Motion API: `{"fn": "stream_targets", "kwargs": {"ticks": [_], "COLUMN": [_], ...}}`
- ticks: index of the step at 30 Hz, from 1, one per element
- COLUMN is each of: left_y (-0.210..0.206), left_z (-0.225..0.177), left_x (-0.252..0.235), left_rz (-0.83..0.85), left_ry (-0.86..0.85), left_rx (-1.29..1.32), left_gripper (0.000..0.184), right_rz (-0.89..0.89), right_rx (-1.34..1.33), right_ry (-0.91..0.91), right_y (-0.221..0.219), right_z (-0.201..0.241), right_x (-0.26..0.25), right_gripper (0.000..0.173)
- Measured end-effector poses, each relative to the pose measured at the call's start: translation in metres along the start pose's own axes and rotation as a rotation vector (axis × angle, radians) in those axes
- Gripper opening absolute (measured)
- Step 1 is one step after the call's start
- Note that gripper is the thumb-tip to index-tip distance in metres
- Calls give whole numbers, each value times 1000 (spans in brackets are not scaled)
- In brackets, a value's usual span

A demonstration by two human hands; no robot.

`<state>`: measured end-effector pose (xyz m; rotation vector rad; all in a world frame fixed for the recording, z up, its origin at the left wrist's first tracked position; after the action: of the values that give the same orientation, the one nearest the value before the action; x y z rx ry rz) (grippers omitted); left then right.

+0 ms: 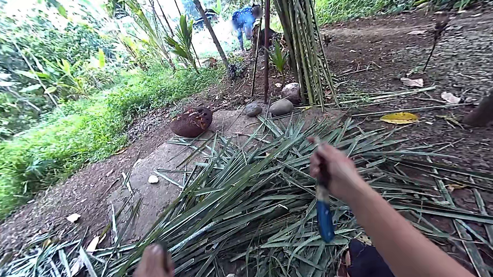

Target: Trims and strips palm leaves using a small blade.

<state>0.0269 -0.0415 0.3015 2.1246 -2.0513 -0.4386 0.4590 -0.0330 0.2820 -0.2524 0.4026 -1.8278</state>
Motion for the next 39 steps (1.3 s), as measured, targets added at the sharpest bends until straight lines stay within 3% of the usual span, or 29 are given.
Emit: {"fn": "stream_targets", "kwargs": {"ticks": [2,4,8,15,24,28,33,35,37,39], "left_y": [-52,-92,-134,-138,-113,-98,-123,-132,-135,-135], "left_z": [-18,-14,-2,-7,-2,3,-15,-20,-22,-25], "left_x": [-11,-11,9,28,26,22,27,31,33,35], "left_rz": [74,161,330,503,649,655,418,293,249,237], "left_ry": [-52,-65,-60,-151,-175,-161,-264,-335,-393,-448], "left_rx": [-16,76,273,323,168,-28,-232,-205,-173,-149], "left_gripper": [27,24,27,31,27,22,22,19,22,23], "right_rz": [388,659,911,885,554,441,559,707,897,967], "right_rx": [160,227,233,130,-24,-59,-4,35,97,123], "right_ry": [-119,-200,-262,-203,-48,-38,-109,-161,-218,-227], "right_y": [-48,-81,-106,-106,-80,-71,-97,-106,-113,-116], "right_z": [-21,-32,-49,-52,-22,-16,-37,-45,-49,-51], "right_x": [21,40,67,78,58,51,65,72,79,83], "right_gripper": [46,54,59,50,45,46,45,47,51,49]}}
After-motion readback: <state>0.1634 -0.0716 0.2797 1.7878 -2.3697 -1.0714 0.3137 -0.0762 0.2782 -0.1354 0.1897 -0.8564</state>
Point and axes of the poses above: each hand's wrist, its own x-axis away from the middle knuckle, its own y-axis out of the back of the hand, z = x × y, the point moved 5 cm from there along -x, towards the middle knuckle, and after that the axes turned 11 degrees about z, right-handed, at the moved point
